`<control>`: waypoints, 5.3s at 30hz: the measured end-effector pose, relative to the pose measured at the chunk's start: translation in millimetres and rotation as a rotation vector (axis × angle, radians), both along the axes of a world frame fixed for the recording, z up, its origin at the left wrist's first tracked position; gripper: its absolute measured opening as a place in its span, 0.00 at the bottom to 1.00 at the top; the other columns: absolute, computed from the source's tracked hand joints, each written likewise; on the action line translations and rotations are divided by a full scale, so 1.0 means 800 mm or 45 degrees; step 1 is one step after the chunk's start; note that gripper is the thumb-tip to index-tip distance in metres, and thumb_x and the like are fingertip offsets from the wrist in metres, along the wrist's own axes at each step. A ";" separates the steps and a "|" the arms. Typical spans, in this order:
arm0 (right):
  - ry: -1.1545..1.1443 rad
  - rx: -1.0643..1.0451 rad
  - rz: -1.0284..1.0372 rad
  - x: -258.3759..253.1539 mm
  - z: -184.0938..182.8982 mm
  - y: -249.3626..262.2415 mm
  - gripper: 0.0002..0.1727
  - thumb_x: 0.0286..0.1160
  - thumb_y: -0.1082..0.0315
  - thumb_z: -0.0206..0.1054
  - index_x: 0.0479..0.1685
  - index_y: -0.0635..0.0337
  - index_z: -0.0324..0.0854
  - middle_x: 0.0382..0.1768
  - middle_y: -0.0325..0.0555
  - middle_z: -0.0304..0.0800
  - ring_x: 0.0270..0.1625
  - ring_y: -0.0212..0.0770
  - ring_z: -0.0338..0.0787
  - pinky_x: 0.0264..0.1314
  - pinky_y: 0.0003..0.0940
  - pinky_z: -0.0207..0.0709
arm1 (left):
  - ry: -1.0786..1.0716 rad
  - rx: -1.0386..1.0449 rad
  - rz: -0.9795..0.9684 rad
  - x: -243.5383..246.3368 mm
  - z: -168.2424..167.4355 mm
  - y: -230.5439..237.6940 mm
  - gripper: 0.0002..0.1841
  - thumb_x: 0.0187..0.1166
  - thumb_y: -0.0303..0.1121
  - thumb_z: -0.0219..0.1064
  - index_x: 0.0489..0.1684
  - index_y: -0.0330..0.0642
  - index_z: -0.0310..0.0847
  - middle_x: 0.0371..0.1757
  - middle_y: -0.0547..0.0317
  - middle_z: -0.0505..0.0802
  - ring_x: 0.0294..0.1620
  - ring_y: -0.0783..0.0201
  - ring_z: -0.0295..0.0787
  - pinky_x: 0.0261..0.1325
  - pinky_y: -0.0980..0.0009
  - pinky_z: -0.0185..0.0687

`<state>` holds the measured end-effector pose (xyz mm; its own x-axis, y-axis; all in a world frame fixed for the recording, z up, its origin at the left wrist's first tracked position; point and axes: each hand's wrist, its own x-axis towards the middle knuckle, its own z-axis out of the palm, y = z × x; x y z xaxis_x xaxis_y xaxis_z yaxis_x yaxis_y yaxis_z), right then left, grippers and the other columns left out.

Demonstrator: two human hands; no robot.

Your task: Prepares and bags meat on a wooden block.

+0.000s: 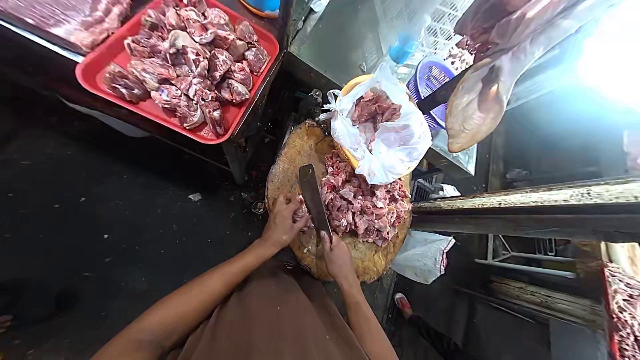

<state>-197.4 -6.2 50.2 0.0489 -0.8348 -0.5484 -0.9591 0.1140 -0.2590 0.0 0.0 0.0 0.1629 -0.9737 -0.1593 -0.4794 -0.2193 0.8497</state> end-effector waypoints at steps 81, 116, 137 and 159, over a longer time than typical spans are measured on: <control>-0.304 -1.329 -0.567 -0.055 -0.019 0.119 0.29 0.91 0.48 0.51 0.39 0.67 0.84 0.16 0.38 0.78 0.17 0.27 0.80 0.24 0.29 0.80 | 0.459 -0.378 -0.403 -0.085 0.010 0.030 0.17 0.85 0.32 0.65 0.69 0.36 0.82 0.67 0.51 0.91 0.68 0.64 0.89 0.76 0.66 0.82; -1.218 -1.376 -0.281 0.038 0.076 0.060 0.26 0.94 0.46 0.46 0.28 0.48 0.77 0.16 0.30 0.77 0.18 0.28 0.80 0.22 0.30 0.80 | -0.343 -0.548 -0.172 0.037 -0.049 0.061 0.12 0.87 0.35 0.61 0.52 0.45 0.91 0.53 0.49 0.94 0.58 0.51 0.91 0.65 0.58 0.85; 0.038 -0.135 -0.221 0.015 0.013 0.076 0.34 0.91 0.40 0.46 0.49 0.61 0.88 0.33 0.56 0.92 0.42 0.58 0.94 0.49 0.63 0.85 | -0.359 -0.664 -0.223 0.031 -0.064 0.053 0.12 0.86 0.29 0.60 0.58 0.45 0.89 0.55 0.50 0.94 0.59 0.52 0.90 0.66 0.60 0.85; -0.234 -1.167 -0.551 -0.041 0.002 0.103 0.28 0.91 0.50 0.52 0.41 0.67 0.87 0.17 0.43 0.82 0.18 0.35 0.83 0.25 0.39 0.82 | -0.173 -0.292 0.124 -0.015 -0.028 -0.019 0.21 0.89 0.37 0.56 0.77 0.44 0.79 0.81 0.45 0.79 0.81 0.46 0.75 0.81 0.46 0.71</control>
<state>-230.1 76.1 52.1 -0.3363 -0.8949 0.2935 -0.8198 0.1248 -0.5589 -12.2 -15.3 -22.2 0.2622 -0.9605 0.0933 -0.5783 -0.0790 0.8120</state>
